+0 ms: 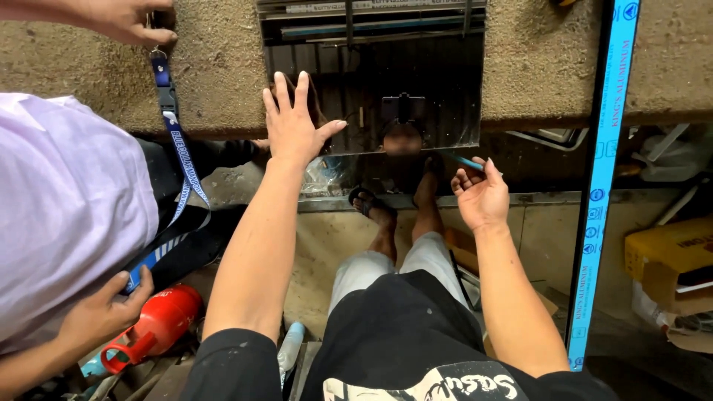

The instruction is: Measuring and marking a dark glass panel using a tape measure and pencil on a workshop table

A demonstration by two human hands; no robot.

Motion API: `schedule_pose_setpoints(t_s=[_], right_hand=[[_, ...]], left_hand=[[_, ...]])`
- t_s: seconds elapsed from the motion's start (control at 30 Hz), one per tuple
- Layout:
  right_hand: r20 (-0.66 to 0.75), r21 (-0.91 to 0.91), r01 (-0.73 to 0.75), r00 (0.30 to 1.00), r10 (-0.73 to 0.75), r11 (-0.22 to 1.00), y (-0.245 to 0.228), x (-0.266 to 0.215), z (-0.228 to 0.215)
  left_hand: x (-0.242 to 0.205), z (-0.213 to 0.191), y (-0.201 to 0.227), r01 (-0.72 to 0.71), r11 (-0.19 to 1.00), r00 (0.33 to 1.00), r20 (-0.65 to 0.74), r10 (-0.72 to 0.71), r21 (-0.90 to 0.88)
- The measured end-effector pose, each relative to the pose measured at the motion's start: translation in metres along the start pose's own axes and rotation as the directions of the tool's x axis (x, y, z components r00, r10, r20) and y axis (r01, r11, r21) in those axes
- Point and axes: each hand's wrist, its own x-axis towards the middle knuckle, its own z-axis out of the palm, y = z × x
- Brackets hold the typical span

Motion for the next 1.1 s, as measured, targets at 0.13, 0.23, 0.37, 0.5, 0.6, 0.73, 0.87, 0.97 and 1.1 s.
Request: schedule_pose_setpoints(t_s=[0.13, 0.23, 0.37, 0.5, 0.6, 0.73, 0.87, 0.97, 1.1], right_hand=[[0.001, -0.041, 0.003, 1.000, -0.003, 0.999, -0.002, 0.006, -0.004], [0.023, -0.055, -0.007, 1.000, 0.009, 0.998, -0.006, 0.002, -0.002], [0.044, -0.092, -0.048, 0.998, 0.053, 0.995, -0.009, 0.016, -0.016], [0.019, -0.126, -0.050, 0.998, 0.053, 0.991, -0.011, 0.018, -0.024], [-0.015, -0.175, -0.049, 0.999, 0.047, 0.983, -0.011, 0.031, -0.040], [-0.065, -0.267, -0.065, 0.997, 0.050, 0.961, -0.014, 0.029, -0.064], [-0.079, -0.298, -0.082, 0.995, 0.061, 0.951, -0.018, 0.035, -0.089], [-0.067, -0.287, -0.123, 0.992, 0.108, 0.950, -0.018, 0.030, -0.089], [-0.021, -0.194, -0.118, 0.993, 0.116, 0.974, -0.010, 0.033, -0.074]], left_hand=[[0.003, 0.006, -0.004, -0.007, 1.000, 1.000, -0.024, 0.007, -0.003], [0.002, 0.006, -0.002, -0.007, 1.000, 0.999, -0.031, 0.008, 0.024], [-0.007, -0.009, 0.007, 0.031, 0.998, 0.999, 0.009, -0.031, -0.057], [-0.017, -0.023, 0.025, 0.002, 0.998, 1.000, -0.028, -0.001, 0.061], [-0.011, 0.001, 0.052, -0.221, 0.961, 0.933, -0.250, 0.258, 0.166], [-0.013, 0.046, 0.109, -0.555, 0.809, 0.692, -0.433, 0.578, 0.194], [-0.073, 0.109, 0.115, -0.736, 0.570, 0.493, -0.288, 0.821, 0.364], [-0.148, 0.148, 0.077, -0.995, -0.013, -0.037, -0.243, 0.969, 0.100], [-0.160, 0.066, 0.068, -0.927, 0.354, 0.363, -0.059, 0.930, -0.124]])
